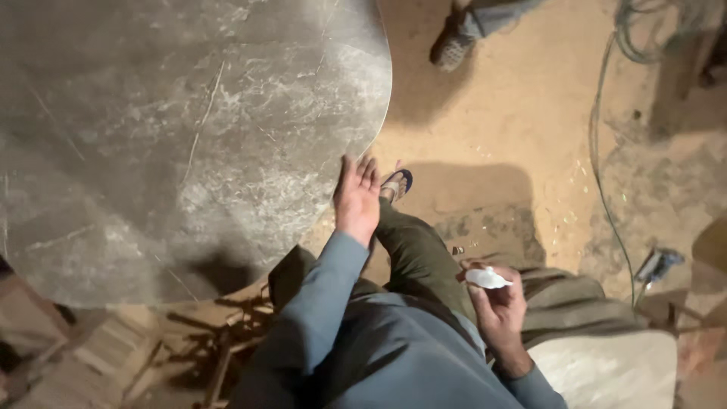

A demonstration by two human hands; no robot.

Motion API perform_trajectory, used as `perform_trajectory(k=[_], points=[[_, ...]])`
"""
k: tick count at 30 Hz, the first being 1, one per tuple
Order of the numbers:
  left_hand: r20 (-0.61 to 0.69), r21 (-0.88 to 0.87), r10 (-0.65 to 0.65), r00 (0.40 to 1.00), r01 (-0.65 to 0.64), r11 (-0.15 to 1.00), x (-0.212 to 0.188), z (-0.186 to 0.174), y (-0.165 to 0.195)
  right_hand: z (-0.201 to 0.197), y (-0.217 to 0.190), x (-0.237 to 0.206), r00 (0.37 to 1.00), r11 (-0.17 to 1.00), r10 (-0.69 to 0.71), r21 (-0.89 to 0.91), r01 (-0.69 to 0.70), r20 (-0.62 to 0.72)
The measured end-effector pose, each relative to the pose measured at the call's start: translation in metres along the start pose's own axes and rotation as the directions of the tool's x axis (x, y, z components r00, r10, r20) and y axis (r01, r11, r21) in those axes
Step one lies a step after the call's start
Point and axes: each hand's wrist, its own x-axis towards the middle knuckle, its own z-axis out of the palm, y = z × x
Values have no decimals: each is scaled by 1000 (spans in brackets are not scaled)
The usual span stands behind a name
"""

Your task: The person applies glue from a small bottle along the edge of a large curved board, then uses a brush to spread white glue onto two small wooden discs. The person handles the board and discs by hand in a cluttered workshop.

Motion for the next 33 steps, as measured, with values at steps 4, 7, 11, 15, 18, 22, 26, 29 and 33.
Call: perform_trajectory(k=[4, 7, 11, 15, 18, 22, 26, 29, 33], points=[[-81, -35, 137, 987, -141, 989, 33, 23, -34, -54, -10, 49, 992, 996, 22, -89, -10, 125], [14, 8, 305, 952, -305, 952, 36, 26, -45, -78, -19, 86, 978, 995, 47, -101, -27, 204], [-83, 92, 337, 938, -329, 940, 30, 37, -48, -86, -30, 133, 969, 990, 80, -132, -49, 235], [-43, 94, 286, 957, -281, 955, 32, 65, -58, -83, -40, 183, 945, 995, 54, -97, -24, 322], [-140, -34, 239, 961, -246, 969, 51, 94, -70, -80, -49, 223, 939, 993, 55, -117, -16, 338], [-191, -149, 143, 971, -173, 974, 66, 140, -74, -72, -68, 289, 940, 988, 53, -156, 1, 338], [-1, 518, 28, 1000, -24, 855, 40, 190, -48, -65, -103, 357, 933, 949, 76, -313, 41, 352], [673, 720, 314, 670, -493, -489, 37, 225, 3, -56, -124, 405, 923, 983, -9, -165, 78, 385], [640, 516, 135, 756, -292, -806, 75, 270, 59, -46, -147, 460, 910, 973, -32, -194, 122, 413]])
